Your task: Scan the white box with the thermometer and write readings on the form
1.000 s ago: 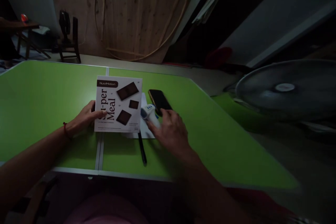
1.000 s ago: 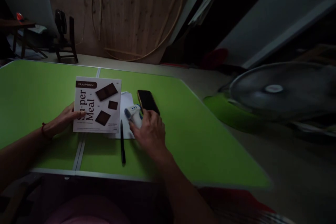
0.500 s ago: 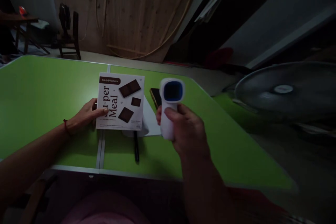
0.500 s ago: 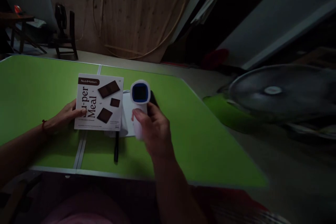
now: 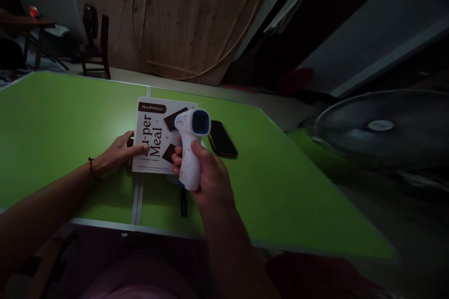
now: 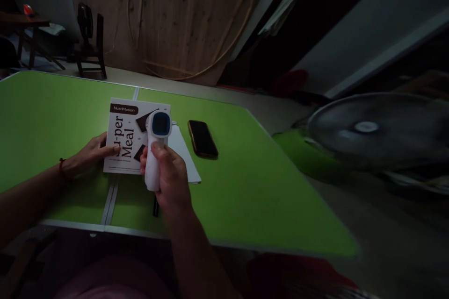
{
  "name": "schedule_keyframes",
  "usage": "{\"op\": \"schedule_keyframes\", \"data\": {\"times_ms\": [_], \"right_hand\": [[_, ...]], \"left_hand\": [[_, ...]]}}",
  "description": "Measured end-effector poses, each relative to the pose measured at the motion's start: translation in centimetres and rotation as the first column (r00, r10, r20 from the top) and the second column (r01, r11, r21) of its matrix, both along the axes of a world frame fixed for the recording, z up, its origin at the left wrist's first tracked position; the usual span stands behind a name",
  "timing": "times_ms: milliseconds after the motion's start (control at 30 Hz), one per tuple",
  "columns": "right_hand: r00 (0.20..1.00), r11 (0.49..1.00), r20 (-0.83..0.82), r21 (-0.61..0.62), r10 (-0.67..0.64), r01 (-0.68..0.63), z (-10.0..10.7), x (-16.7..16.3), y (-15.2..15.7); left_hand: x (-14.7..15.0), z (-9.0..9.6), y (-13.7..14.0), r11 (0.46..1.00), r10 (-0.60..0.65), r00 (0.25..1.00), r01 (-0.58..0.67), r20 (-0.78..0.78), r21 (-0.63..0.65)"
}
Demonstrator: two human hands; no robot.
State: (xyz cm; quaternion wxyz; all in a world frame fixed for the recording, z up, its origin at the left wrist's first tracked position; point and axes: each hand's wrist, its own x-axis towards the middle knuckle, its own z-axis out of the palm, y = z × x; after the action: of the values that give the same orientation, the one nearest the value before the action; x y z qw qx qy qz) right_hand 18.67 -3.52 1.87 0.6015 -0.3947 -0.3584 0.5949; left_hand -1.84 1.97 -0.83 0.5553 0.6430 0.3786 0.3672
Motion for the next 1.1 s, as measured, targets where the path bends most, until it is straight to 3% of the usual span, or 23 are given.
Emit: {"op": "schedule_keyframes", "data": {"times_ms": [1100], "right_hand": [[0.997, 1.0, 0.072, 0.031, -0.002, 0.0, 0.19, -0.07, 0.17]], "left_hand": [[-0.06, 0.15, 0.0, 0.999, 0.004, 1.0, -0.004, -0.006, -0.036]]}}
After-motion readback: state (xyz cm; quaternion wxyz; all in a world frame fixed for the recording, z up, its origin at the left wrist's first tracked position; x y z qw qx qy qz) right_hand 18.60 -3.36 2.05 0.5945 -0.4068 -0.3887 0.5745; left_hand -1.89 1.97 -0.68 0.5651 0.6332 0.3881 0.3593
